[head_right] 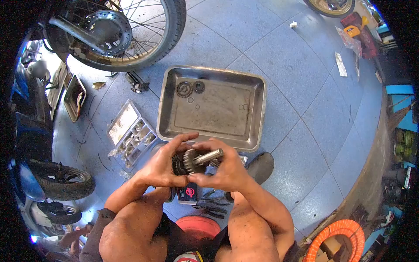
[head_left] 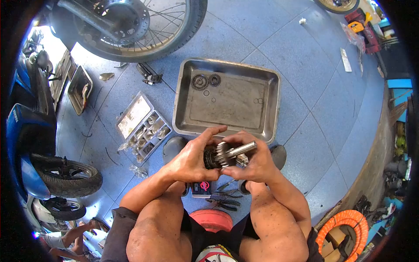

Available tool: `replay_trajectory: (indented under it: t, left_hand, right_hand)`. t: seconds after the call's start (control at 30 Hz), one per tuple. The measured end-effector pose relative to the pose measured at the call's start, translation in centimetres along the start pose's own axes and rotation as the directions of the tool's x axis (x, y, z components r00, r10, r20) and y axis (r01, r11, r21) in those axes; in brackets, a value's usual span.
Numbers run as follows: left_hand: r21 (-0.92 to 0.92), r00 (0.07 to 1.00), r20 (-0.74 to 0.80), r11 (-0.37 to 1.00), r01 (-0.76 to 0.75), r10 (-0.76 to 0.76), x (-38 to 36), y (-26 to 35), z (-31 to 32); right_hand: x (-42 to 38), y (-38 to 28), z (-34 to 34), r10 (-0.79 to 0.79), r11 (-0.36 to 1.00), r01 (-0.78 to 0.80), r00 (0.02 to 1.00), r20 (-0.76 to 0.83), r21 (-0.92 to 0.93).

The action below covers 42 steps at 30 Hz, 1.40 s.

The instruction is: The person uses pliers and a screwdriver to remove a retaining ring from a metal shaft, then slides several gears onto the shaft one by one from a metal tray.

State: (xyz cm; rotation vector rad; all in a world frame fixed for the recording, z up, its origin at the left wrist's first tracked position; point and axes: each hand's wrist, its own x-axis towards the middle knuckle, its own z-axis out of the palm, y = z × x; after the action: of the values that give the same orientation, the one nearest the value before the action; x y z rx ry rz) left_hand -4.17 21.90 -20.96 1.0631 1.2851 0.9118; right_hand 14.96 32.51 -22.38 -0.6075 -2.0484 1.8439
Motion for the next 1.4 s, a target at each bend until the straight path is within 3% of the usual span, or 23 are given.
replay_trajectory:
  t: [0.07, 0.1, 0.17, 0.2, 0.23, 0.27, 0.3, 0.37, 0.5, 0.57, 0.6, 0.67, 0.73, 0.8, 0.9, 0.97, 1.03, 1.1, 1.17, 1.23, 1.3, 1.33, 1.4]
  left_hand:
    - [-0.049, 0.997, -0.012, 0.996, 0.078, -0.079, -0.2, 0.1, -0.2]
    - [-0.047, 0.997, -0.024, 0.996, 0.074, -0.075, -0.4, -0.5, -0.5]
    - [-0.043, 0.973, 0.009, 0.972, 0.23, -0.23, -0.8, -2.8, -1.3]
    - [-0.208, 0.941, -0.027, 0.922, 0.326, -0.339, -1.0, -3.3, -1.4]
    - [-0.219, 0.914, -0.076, 0.901, 0.375, -0.399, -1.0, -2.7, -1.7]
    - [-0.374, 0.884, -0.12, 0.845, 0.381, -0.452, -1.0, -3.3, -1.8]
    - [-0.519, 0.848, -0.151, 0.771, 0.369, -0.508, -1.0, -4.2, -2.1]
    - [-0.721, 0.816, -0.174, 0.636, 0.276, -0.551, -1.1, -5.5, -2.7]
    - [-0.853, 0.761, -0.207, 0.494, 0.168, -0.615, -1.7, -6.3, -4.2]
    - [-0.896, 0.753, -0.194, 0.426, 0.125, -0.629, -1.9, -6.6, -4.5]
    - [-0.92, 0.743, -0.194, 0.383, 0.09, -0.64, -2.0, -6.2, -4.5]
    - [-0.94, 0.737, -0.193, 0.338, 0.051, -0.648, -2.2, -6.1, -4.4]
    - [-0.916, 0.738, -0.172, 0.381, 0.123, -0.652, -2.5, -6.2, -4.2]
    - [-0.927, 0.745, -0.156, 0.356, 0.115, -0.648, -3.1, -7.2, -4.4]
    - [-0.921, 0.775, -0.177, 0.38, 0.087, -0.606, -3.4, -7.3, -4.6]
    - [-0.903, 0.789, -0.21, 0.424, 0.069, -0.577, -3.8, -6.9, -4.6]
    - [-0.827, 0.853, -0.302, 0.562, -0.012, -0.427, -3.9, -6.4, -4.7]
    - [-0.876, 0.887, -0.262, 0.48, -0.053, -0.38, -4.3, -6.7, -4.8]
    - [-0.832, 0.931, -0.277, 0.543, -0.109, -0.238, -4.1, -5.7, -4.7]
    - [-0.822, 0.934, -0.266, 0.563, -0.09, -0.239, -4.1, -5.3, -4.8]
    - [-0.694, 0.96, -0.251, 0.715, -0.091, -0.122, -4.1, -5.1, -4.5]
    - [-0.686, 0.96, -0.236, 0.725, -0.054, -0.151, -4.2, -4.1, -4.5]
    - [-0.595, 0.966, -0.219, 0.804, -0.019, -0.139, -4.4, -3.2, -4.7]
  right_hand:
    - [-0.3, 0.6, -0.6, 0.199, 0.94, -0.149, 0.971, -0.136, 0.307]
    - [-0.2, 1.3, -1.5, 0.191, 0.942, -0.145, 0.973, -0.127, 0.304]
    - [0.6, 3.5, -4.0, 0.321, 0.846, -0.101, 0.88, -0.349, 0.524]
    - [1.3, 5.4, -4.9, 0.314, 0.848, -0.1, 0.885, -0.343, 0.52]
    - [2.2, 7.8, -5.7, 0.331, 0.942, -0.271, 0.851, -0.408, 0.2]
    - [2.9, 10.1, -5.9, 0.316, 0.895, -0.425, 0.819, -0.479, -0.137]
    - [3.2, 12.0, -5.7, 0.307, 0.898, -0.418, 0.822, -0.48, -0.141]
    - [3.6, 15.2, -5.1, 0.243, 0.593, -0.474, 0.876, -0.416, -0.651]
    - [4.0, 17.1, -4.0, 0.321, 0.429, -0.444, 0.889, -0.327, -0.787]
    - [5.7, 14.8, -3.4, 0.492, 0.21, -0.456, 0.814, -0.309, -0.865]
    - [6.7, 14.6, -3.2, 0.491, 0.205, -0.455, 0.814, -0.311, -0.867]
    - [9.4, 14.5, -3.1, 0.416, 0.305, -0.446, 0.857, -0.304, -0.841]
    - [12.3, 16.5, -2.9, 0.228, 0.508, -0.33, 0.942, -0.245, -0.795]
    - [15.1, 18.1, -1.9, 0.083, 0.584, -0.207, 0.977, -0.196, -0.785]
    - [18.1, 18.2, -0.5, -0.078, 0.481, -0.031, 0.994, -0.078, -0.876]
    - [18.8, 18.4, 0.4, -0.052, 0.441, -0.024, 0.997, -0.052, -0.897]
    - [19.5, 18.8, 0.8, -0.024, 0.401, -0.02, 0.999, -0.032, -0.916]
    - [19.8, 19.3, 0.6, 0.171, 0.349, -0.125, 0.983, -0.068, -0.929]
    - [19.4, 19.6, 0.2, 0.142, 0.376, -0.111, 0.988, -0.061, -0.92]
    - [19.0, 18.9, -0.2, 0.106, 0.395, -0.097, 0.993, -0.06, -0.914]
    - [17.6, 17.7, -0.6, 0.029, 0.528, -0.114, 0.993, -0.116, -0.841]
    - [17.1, 17.0, -0.7, 0.027, 0.525, -0.112, 0.993, -0.115, -0.844]
    - [15.6, 15.4, -1.0, 0.101, 0.871, -0.197, 0.968, -0.229, -0.449]
